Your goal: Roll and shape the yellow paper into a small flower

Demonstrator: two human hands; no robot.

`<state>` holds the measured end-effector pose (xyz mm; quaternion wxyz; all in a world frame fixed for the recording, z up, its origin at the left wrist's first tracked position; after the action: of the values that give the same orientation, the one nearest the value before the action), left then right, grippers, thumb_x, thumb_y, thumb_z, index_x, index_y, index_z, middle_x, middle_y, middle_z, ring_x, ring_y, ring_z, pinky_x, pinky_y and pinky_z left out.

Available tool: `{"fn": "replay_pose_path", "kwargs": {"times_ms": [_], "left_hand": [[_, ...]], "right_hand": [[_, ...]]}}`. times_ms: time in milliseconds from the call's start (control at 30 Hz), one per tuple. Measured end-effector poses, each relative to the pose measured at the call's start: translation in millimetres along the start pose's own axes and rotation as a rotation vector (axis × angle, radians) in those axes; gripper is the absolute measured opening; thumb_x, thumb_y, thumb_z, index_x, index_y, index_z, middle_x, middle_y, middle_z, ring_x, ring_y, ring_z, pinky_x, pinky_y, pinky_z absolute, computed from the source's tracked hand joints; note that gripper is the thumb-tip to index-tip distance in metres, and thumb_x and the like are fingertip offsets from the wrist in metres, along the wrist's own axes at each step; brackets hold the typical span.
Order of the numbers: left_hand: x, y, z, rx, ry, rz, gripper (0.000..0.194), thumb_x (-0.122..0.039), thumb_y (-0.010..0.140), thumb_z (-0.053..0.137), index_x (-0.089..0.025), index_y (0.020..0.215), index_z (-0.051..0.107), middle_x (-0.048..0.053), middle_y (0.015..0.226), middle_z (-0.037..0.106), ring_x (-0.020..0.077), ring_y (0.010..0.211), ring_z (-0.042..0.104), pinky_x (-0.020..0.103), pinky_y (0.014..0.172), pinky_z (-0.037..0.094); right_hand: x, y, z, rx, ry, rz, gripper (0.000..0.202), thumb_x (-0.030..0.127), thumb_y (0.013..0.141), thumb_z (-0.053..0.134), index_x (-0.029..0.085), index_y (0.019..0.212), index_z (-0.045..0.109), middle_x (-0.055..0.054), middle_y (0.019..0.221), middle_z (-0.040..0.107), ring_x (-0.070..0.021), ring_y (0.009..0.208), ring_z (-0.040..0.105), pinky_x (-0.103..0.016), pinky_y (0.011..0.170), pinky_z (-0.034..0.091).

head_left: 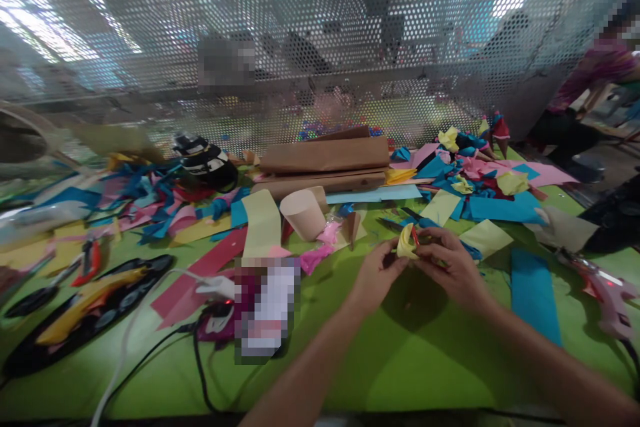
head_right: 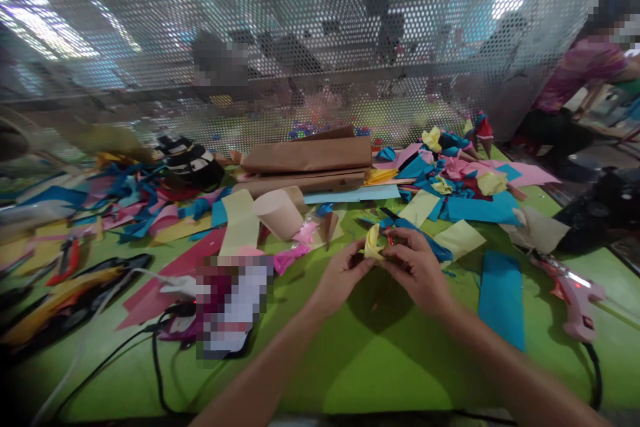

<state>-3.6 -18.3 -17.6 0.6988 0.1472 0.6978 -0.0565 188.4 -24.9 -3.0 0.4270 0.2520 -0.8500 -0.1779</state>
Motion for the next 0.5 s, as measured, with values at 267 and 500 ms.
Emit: {"fn": "replay_pose_path", "kwargs": {"times_ms": [267,500], "left_hand": [[-4.6,-0.7,3.2,0.033,-0.031,-0.009,0.047,-0.043,0.089,0.069,-0.015,0.126,0.066,0.015,0.126,0.067,0.0283,0.115,0.062,0.042,0.103,0.048],[-9.3,-1.6,1.9,0.009,-0.042,-0.07,0.047,-0.048,0.09,0.065,-0.017,0.125,0.066,0.012,0.119,0.07,0.0275,0.112,0.062,0.041,0.101,0.048]], "right_hand": [[-0.9,0.1,0.3,-0.046,0.029,0.047,0.021,0.026,0.088,0.072,0.022,0.072,0.059,-0.009,0.109,0.064,-0.0268,0.106,0.063,-0.041,0.085,0.053],[0.5,0.5,-0.6,-0.024,0.037,0.048,0.021,0.032,0.088,0.073,0.022,0.074,0.06,-0.009,0.107,0.065,-0.027,0.103,0.064,-0.039,0.081,0.054]]}}
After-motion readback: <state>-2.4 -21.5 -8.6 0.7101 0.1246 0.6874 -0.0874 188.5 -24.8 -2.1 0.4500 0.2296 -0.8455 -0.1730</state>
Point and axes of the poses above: each hand's wrist, its own y-axis towards the middle knuckle, its own z-axis out of the palm, x = y × z, the point moved 1 cm from there along y, towards the middle knuckle
